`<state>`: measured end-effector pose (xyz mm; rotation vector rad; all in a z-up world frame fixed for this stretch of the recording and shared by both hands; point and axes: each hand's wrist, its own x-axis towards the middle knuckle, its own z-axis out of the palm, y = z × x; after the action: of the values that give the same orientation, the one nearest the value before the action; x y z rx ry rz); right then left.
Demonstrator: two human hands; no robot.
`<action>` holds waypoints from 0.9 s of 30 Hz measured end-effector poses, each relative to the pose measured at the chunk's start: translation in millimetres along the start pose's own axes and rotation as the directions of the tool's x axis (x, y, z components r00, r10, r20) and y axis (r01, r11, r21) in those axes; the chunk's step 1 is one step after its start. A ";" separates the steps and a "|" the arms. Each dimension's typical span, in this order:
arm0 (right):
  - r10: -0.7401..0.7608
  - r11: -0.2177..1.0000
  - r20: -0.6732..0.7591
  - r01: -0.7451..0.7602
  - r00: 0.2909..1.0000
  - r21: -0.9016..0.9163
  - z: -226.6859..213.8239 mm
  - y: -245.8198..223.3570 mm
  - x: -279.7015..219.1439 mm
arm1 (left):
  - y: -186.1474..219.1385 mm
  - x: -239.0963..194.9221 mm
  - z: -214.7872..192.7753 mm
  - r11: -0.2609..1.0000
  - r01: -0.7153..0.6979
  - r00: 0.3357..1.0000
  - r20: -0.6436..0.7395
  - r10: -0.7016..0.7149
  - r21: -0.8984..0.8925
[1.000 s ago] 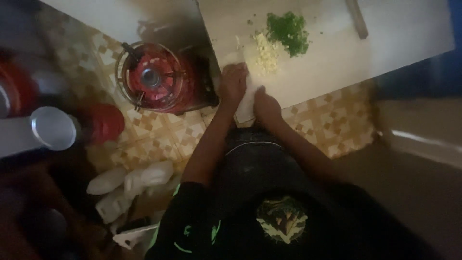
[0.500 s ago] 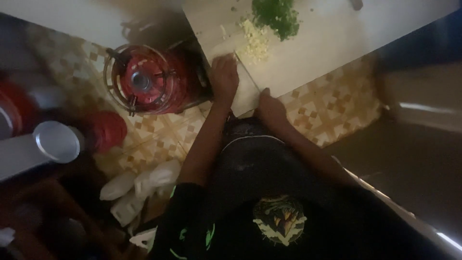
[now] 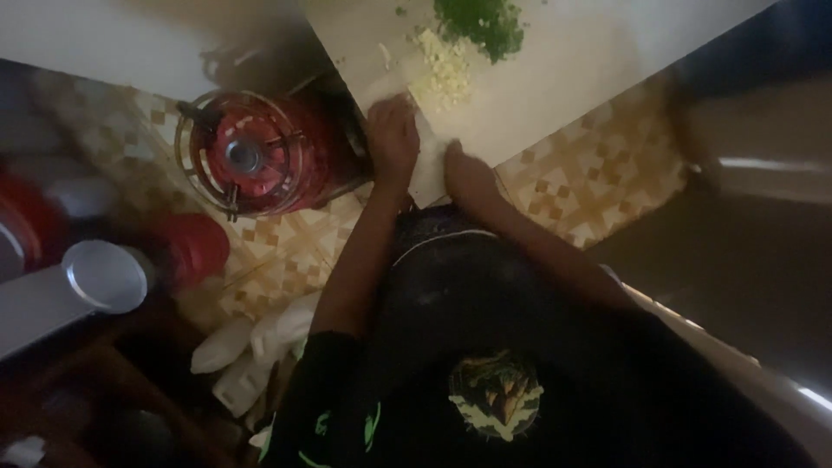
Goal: Stirring a pot of food and mincing garlic and greens on a cutting board.
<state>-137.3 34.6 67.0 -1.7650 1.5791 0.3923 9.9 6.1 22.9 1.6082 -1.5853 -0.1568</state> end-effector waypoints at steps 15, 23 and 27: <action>-0.190 0.974 -0.224 0.156 0.956 -0.162 9.9 -9.9 6.7 | -14.7 2.7 7.9 0.995 -0.104 0.993 -0.060 0.104 -0.006; 0.042 0.994 0.033 -0.039 0.999 -0.101 -7.2 -32.7 21.8 | -22.6 -2.3 15.1 0.993 -0.112 0.986 -0.128 0.105 -0.048; -0.010 1.000 -0.051 0.010 0.999 -0.005 18.8 -6.7 36.4 | -11.4 7.6 1.2 0.988 -0.078 0.997 -0.016 0.081 0.134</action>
<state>-119.2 20.8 32.3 -1.7987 1.6053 0.3492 19.3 -2.9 18.5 1.6392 -1.6705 0.0097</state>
